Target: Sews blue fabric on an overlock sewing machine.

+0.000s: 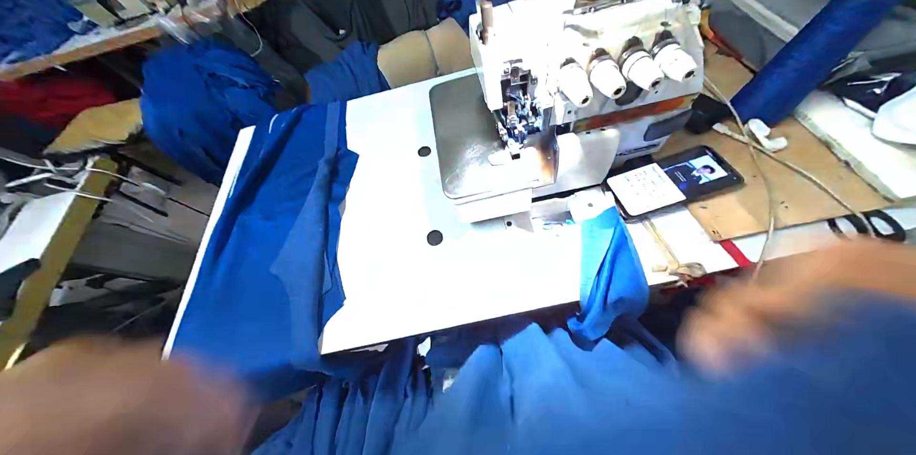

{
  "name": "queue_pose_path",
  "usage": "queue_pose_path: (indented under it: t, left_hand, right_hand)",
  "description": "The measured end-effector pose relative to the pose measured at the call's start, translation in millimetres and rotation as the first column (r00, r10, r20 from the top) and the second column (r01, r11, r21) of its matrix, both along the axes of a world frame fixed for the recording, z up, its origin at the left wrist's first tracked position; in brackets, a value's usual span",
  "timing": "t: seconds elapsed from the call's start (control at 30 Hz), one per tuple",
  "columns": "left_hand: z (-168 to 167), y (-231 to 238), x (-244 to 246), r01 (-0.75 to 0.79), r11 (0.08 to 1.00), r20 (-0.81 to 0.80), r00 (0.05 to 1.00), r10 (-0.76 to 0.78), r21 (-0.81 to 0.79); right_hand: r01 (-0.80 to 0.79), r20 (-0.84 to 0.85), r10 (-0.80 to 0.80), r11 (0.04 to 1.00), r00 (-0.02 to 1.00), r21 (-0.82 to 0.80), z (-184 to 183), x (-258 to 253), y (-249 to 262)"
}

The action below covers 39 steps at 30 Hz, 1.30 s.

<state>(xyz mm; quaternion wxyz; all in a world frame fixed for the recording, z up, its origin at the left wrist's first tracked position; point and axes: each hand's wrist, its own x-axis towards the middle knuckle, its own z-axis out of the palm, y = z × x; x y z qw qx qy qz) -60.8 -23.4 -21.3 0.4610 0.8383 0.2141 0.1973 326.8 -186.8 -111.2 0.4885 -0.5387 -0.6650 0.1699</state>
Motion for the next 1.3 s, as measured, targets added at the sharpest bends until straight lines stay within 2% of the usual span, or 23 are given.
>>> queue_pose_path:
  t: [0.07,0.1,0.17,0.23,0.3,0.33,0.37,0.4,0.43,0.47,0.5,0.53,0.57,0.6,0.67,0.8,0.83,0.9,1.0,1.1,1.2,1.3]
  left_hand:
    - [-54,31,27,-0.349,0.933,-0.030,0.937,0.348,-0.084]
    - [-83,40,40,-0.463,0.873,-0.049,0.886,0.461,-0.153]
    - [-117,42,57,-0.535,0.755,-0.061,0.829,0.556,-0.379]
    - [-125,31,65,-0.439,0.688,0.003,0.842,0.540,-0.578]
    - [-123,23,66,-0.189,0.681,0.141,0.906,0.399,-0.707]
    - [-120,22,65,-0.041,0.704,0.232,0.929,0.288,-0.709]
    - [-117,21,65,0.053,0.751,0.300,0.933,0.197,-0.658]
    - [-113,19,67,0.059,0.823,0.326,0.932,0.157,-0.565]
    - [-113,17,69,-0.024,0.904,0.315,0.933,0.173,-0.427]
    - [-116,17,72,-0.150,0.954,0.283,0.933,0.223,-0.258]
    - [-123,19,75,-0.270,0.959,0.246,0.927,0.283,-0.087]
    - [-132,23,78,-0.343,0.937,0.225,0.919,0.323,0.059]
    - [-138,28,81,-0.372,0.906,0.198,0.922,0.334,0.204]
    - [-140,32,83,-0.366,0.863,0.164,0.930,0.329,0.347]
    - [-130,38,84,-0.302,0.819,0.139,0.953,0.269,0.488]
    - [-70,24,90,-0.068,0.828,0.148,0.989,-0.018,0.556]
    - [-61,16,94,0.004,0.841,0.146,0.984,-0.098,0.542]
    - [-64,10,105,0.149,0.844,0.035,0.980,-0.194,0.516]
    - [-105,32,112,0.216,0.832,-0.175,0.974,-0.145,0.511]
    - [-129,47,104,0.212,0.842,-0.251,0.963,-0.095,0.496]
    - [-126,49,98,0.123,0.831,-0.160,0.986,-0.042,0.542]
    - [-96,34,107,0.084,0.919,-0.081,0.995,-0.057,0.384]
  right_hand:
    - [0.064,-0.228,-0.068,0.998,0.971,-0.024,-46,-25,65]
    - [0.078,-0.286,-0.099,0.994,0.953,-0.082,-69,-35,84]
    - [0.077,-0.348,-0.150,0.973,0.925,-0.216,-99,-48,104]
    - [0.005,-0.423,-0.137,0.954,0.896,-0.300,-112,-58,110]
    - [-0.072,-0.525,-0.069,0.967,0.848,-0.244,-102,-65,111]
    - [-0.076,-0.565,-0.034,0.982,0.825,-0.171,-90,-68,110]
    - [-0.054,-0.594,-0.012,0.994,0.804,-0.093,-78,-71,110]
    - [-0.029,-0.622,-0.009,0.998,0.783,-0.052,-70,-73,110]
    - [-0.033,-0.674,-0.024,0.997,0.738,-0.072,-70,-74,109]
    - [-0.063,-0.749,-0.080,0.985,0.658,-0.161,-75,-75,110]
    - [-0.130,-0.814,-0.172,0.948,0.555,-0.289,-84,-77,111]
    - [-0.211,-0.850,-0.279,0.890,0.447,-0.404,-94,-79,112]
    - [-0.288,-0.856,-0.344,0.837,0.386,-0.466,-100,-81,114]
    - [-0.344,-0.863,-0.351,0.810,0.364,-0.475,-103,-83,116]
    - [-0.384,-0.900,-0.278,0.832,0.337,-0.401,-94,-85,117]
    - [-0.343,-0.945,-0.062,0.922,0.320,-0.177,-56,-79,119]
    - [-0.343,-0.940,-0.068,0.920,0.334,-0.188,-57,-78,120]
    - [-0.372,-0.905,-0.191,0.864,0.380,-0.339,-70,-81,124]
    - [-0.427,-0.851,-0.362,0.747,0.381,-0.509,-91,-89,125]
    - [-0.424,-0.853,-0.295,0.768,0.430,-0.480,-100,-89,122]
    - [-0.422,-0.865,-0.228,0.798,0.448,-0.429,-97,-80,123]
    - [-0.474,-0.882,-0.131,0.802,0.453,-0.362,-96,-77,125]
